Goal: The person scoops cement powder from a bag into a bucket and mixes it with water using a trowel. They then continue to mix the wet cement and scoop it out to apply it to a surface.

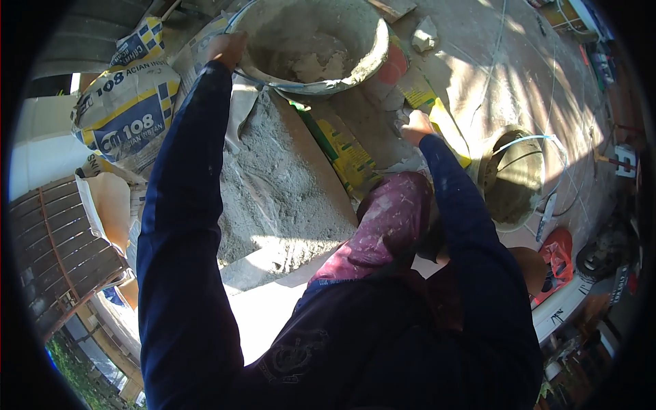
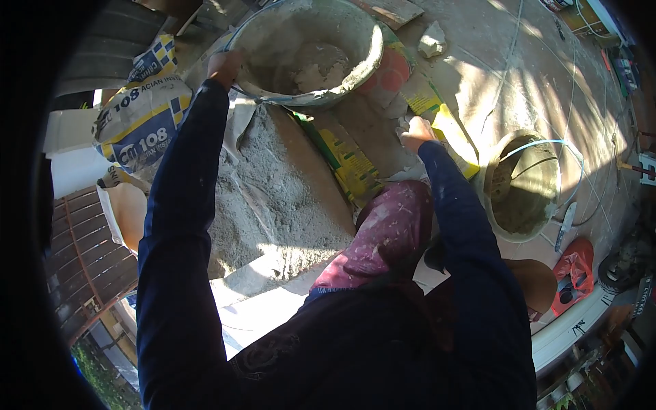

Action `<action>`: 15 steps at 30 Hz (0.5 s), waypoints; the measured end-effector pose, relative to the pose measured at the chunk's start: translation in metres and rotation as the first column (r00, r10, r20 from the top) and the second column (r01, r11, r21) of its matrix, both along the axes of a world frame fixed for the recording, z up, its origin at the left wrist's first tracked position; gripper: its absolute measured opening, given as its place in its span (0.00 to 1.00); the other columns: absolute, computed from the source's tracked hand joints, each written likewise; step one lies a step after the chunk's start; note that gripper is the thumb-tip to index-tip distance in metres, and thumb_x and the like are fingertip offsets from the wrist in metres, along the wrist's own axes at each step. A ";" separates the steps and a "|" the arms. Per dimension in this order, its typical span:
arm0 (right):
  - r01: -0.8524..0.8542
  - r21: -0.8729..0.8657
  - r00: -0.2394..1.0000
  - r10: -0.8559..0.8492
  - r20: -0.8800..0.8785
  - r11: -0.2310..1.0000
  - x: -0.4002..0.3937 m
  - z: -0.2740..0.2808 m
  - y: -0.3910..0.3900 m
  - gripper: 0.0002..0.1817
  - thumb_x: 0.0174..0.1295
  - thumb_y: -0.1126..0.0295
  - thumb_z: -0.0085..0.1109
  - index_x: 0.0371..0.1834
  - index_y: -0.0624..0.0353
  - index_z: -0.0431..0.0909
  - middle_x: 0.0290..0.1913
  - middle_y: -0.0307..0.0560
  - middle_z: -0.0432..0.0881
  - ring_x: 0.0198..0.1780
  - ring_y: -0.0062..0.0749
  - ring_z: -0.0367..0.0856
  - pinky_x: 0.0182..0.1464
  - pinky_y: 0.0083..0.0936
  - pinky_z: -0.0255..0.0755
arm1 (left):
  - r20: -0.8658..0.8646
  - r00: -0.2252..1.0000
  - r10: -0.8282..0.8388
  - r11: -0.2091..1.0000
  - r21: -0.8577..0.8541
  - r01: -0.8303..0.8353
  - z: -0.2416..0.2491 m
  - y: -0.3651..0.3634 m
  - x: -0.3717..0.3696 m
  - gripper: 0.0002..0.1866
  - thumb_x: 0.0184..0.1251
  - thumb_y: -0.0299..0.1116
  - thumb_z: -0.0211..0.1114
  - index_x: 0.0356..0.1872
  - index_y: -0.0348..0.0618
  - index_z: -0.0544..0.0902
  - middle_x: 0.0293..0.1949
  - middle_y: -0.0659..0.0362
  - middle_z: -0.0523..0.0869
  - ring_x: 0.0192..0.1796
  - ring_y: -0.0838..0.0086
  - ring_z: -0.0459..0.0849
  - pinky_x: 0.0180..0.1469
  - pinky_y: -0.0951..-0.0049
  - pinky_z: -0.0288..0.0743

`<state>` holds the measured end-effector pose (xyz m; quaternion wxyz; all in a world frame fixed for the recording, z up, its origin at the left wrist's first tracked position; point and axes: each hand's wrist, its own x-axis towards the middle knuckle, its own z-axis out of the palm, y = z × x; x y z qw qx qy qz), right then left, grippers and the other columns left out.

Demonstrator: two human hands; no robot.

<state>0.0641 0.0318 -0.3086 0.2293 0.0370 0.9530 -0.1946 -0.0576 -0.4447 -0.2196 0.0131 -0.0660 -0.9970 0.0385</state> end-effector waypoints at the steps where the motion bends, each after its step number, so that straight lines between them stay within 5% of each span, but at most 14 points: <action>1: -0.029 0.010 0.999 0.028 0.037 1.000 0.004 0.006 -0.004 0.28 0.55 0.55 0.66 0.49 0.71 0.78 0.53 0.70 0.80 0.58 0.58 0.79 0.60 0.42 0.74 | -0.023 0.999 0.038 0.988 0.148 -0.035 0.003 0.004 0.008 0.14 0.68 0.39 0.50 0.40 0.47 0.83 0.39 0.47 0.87 0.45 0.49 0.86 0.46 0.55 0.79; 3: -0.012 0.005 1.000 0.011 0.024 1.000 -0.005 -0.017 -0.006 0.32 0.55 0.49 0.66 0.47 0.72 0.79 0.52 0.70 0.80 0.58 0.59 0.79 0.59 0.43 0.74 | 0.009 0.991 0.134 0.945 0.298 -0.130 0.008 0.014 0.028 0.15 0.68 0.40 0.49 0.39 0.46 0.83 0.39 0.46 0.87 0.46 0.48 0.86 0.46 0.54 0.78; 5: -0.020 -0.030 0.954 0.011 -0.298 0.999 0.013 -0.050 -0.004 0.30 0.54 0.49 0.67 0.43 0.71 0.81 0.49 0.70 0.82 0.55 0.60 0.80 0.57 0.44 0.75 | 0.042 0.980 0.195 0.935 0.294 -0.199 0.017 0.022 0.025 0.15 0.68 0.41 0.49 0.39 0.46 0.83 0.39 0.46 0.87 0.45 0.48 0.86 0.46 0.54 0.78; 8: -0.006 -0.040 1.000 0.007 0.008 0.999 0.018 -0.009 -0.003 0.29 0.54 0.49 0.67 0.42 0.69 0.82 0.48 0.70 0.82 0.54 0.60 0.81 0.56 0.46 0.76 | 0.037 0.983 0.178 0.955 0.234 -0.182 0.006 0.010 0.017 0.15 0.68 0.41 0.50 0.38 0.45 0.83 0.39 0.46 0.87 0.45 0.48 0.86 0.46 0.53 0.78; 11: -0.345 0.011 0.934 0.341 0.108 0.939 0.005 -0.007 0.004 0.27 0.54 0.49 0.67 0.41 0.66 0.83 0.48 0.69 0.82 0.53 0.60 0.81 0.55 0.46 0.76 | -0.012 0.997 -0.082 0.995 -0.056 0.081 0.004 -0.002 0.012 0.16 0.67 0.42 0.50 0.40 0.45 0.84 0.40 0.45 0.87 0.45 0.48 0.86 0.46 0.53 0.79; 12: -0.369 0.043 0.917 0.357 0.177 0.928 0.002 -0.007 -0.004 0.28 0.57 0.49 0.65 0.52 0.61 0.80 0.51 0.68 0.82 0.57 0.57 0.79 0.60 0.44 0.73 | 0.018 0.998 -0.059 0.997 -0.056 0.060 0.006 0.004 0.013 0.16 0.67 0.42 0.51 0.40 0.46 0.84 0.40 0.45 0.87 0.44 0.48 0.86 0.46 0.53 0.79; 15: -0.226 -0.024 0.974 0.227 0.021 0.974 0.006 -0.017 -0.033 0.30 0.62 0.50 0.59 0.64 0.53 0.72 0.58 0.60 0.80 0.60 0.54 0.78 0.65 0.41 0.68 | 0.038 0.999 0.002 1.000 0.020 -0.003 0.001 -0.001 0.015 0.16 0.67 0.42 0.50 0.42 0.47 0.84 0.41 0.45 0.87 0.44 0.48 0.86 0.46 0.53 0.79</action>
